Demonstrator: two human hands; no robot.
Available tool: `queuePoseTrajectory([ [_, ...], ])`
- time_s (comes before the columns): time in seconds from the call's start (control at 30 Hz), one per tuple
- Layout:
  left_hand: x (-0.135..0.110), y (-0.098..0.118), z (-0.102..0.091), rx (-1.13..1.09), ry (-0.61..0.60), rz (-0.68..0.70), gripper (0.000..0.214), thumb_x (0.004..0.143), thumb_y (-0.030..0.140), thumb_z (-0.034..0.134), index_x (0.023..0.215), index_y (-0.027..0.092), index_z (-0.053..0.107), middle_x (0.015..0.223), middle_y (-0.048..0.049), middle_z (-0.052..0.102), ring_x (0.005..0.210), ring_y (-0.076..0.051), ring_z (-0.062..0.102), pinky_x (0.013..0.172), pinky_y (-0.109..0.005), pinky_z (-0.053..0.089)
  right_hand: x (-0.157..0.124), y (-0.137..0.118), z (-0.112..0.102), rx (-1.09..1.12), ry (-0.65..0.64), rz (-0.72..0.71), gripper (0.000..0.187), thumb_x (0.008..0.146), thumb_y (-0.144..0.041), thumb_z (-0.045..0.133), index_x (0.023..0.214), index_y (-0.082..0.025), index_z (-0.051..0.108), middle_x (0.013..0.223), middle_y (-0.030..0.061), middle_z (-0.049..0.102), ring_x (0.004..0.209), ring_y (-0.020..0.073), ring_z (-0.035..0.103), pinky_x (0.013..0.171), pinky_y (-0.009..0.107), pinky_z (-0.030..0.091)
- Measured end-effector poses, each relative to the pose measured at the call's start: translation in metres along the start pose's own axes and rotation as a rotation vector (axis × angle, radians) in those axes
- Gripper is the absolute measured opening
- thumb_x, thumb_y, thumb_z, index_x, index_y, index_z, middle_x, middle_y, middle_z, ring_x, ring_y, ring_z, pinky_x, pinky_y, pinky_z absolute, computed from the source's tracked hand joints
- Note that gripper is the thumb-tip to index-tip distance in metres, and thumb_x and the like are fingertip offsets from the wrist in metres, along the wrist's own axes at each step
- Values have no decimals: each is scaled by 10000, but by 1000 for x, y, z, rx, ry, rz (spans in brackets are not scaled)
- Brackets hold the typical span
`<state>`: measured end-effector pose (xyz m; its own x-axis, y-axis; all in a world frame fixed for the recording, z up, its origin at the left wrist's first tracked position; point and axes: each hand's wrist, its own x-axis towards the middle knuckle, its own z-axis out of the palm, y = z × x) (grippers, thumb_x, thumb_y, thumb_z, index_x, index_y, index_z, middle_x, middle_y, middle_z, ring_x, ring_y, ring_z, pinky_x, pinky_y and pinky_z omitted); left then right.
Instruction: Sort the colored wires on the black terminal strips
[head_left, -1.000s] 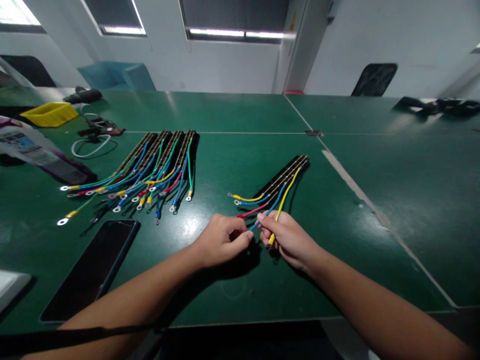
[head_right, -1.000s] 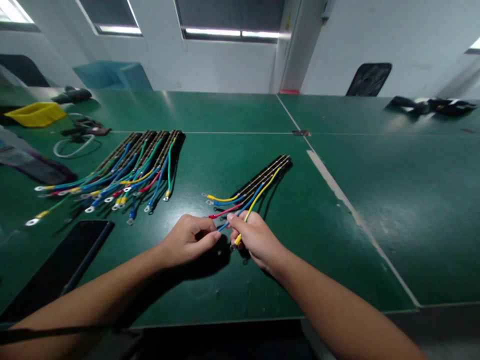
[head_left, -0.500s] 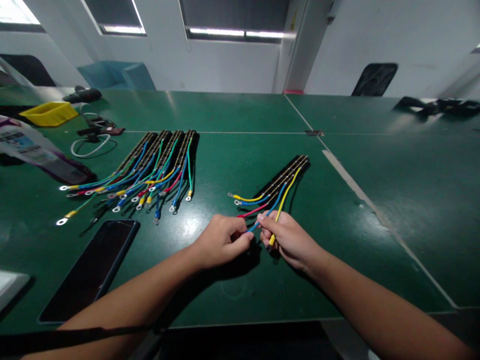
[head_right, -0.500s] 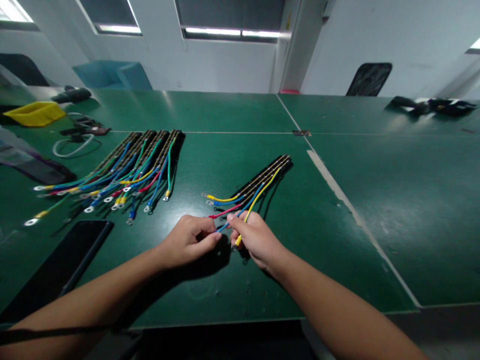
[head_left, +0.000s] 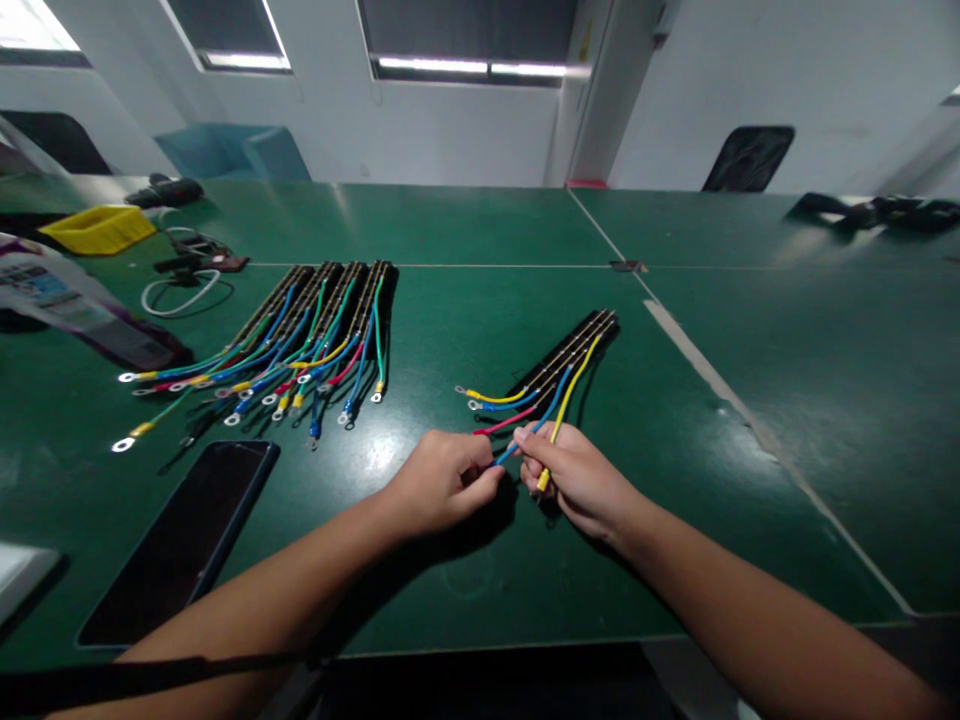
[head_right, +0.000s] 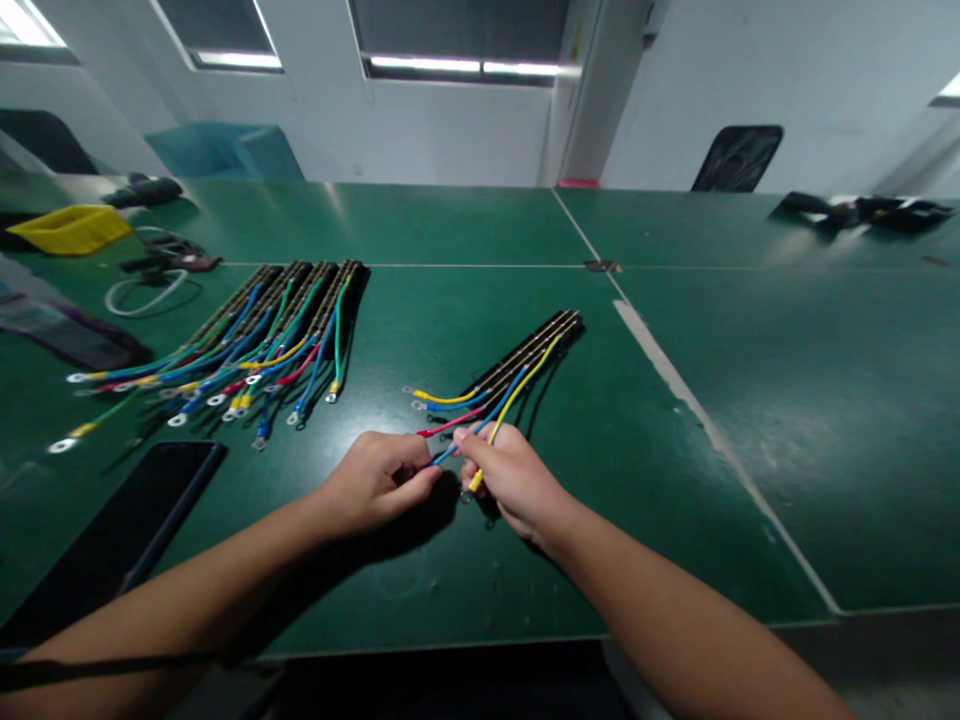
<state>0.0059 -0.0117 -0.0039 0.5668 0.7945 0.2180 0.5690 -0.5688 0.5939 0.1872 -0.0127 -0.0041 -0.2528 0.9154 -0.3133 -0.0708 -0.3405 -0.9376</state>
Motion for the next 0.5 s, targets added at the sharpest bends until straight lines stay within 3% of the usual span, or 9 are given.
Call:
queuePoseTrajectory([
  [0.27, -5, 2, 1, -51, 117, -26, 198, 828, 320, 563, 717, 159, 536, 537, 49, 543, 465, -65, 468, 499, -185, 311, 1, 0, 0, -2, 26, -1, 309, 803, -452, 604, 707, -182, 487, 441, -60, 458, 389, 78, 403, 406, 204, 274],
  [0.5, -6, 0, 1, 65, 103, 54, 204, 853, 332, 538, 742, 162, 528, 560, 41, 534, 479, -72, 444, 506, -200, 292, 1, 0, 0, -3, 37, 1, 323, 791, -461, 618, 706, -177, 488, 450, -59, 469, 392, 73, 408, 402, 196, 284],
])
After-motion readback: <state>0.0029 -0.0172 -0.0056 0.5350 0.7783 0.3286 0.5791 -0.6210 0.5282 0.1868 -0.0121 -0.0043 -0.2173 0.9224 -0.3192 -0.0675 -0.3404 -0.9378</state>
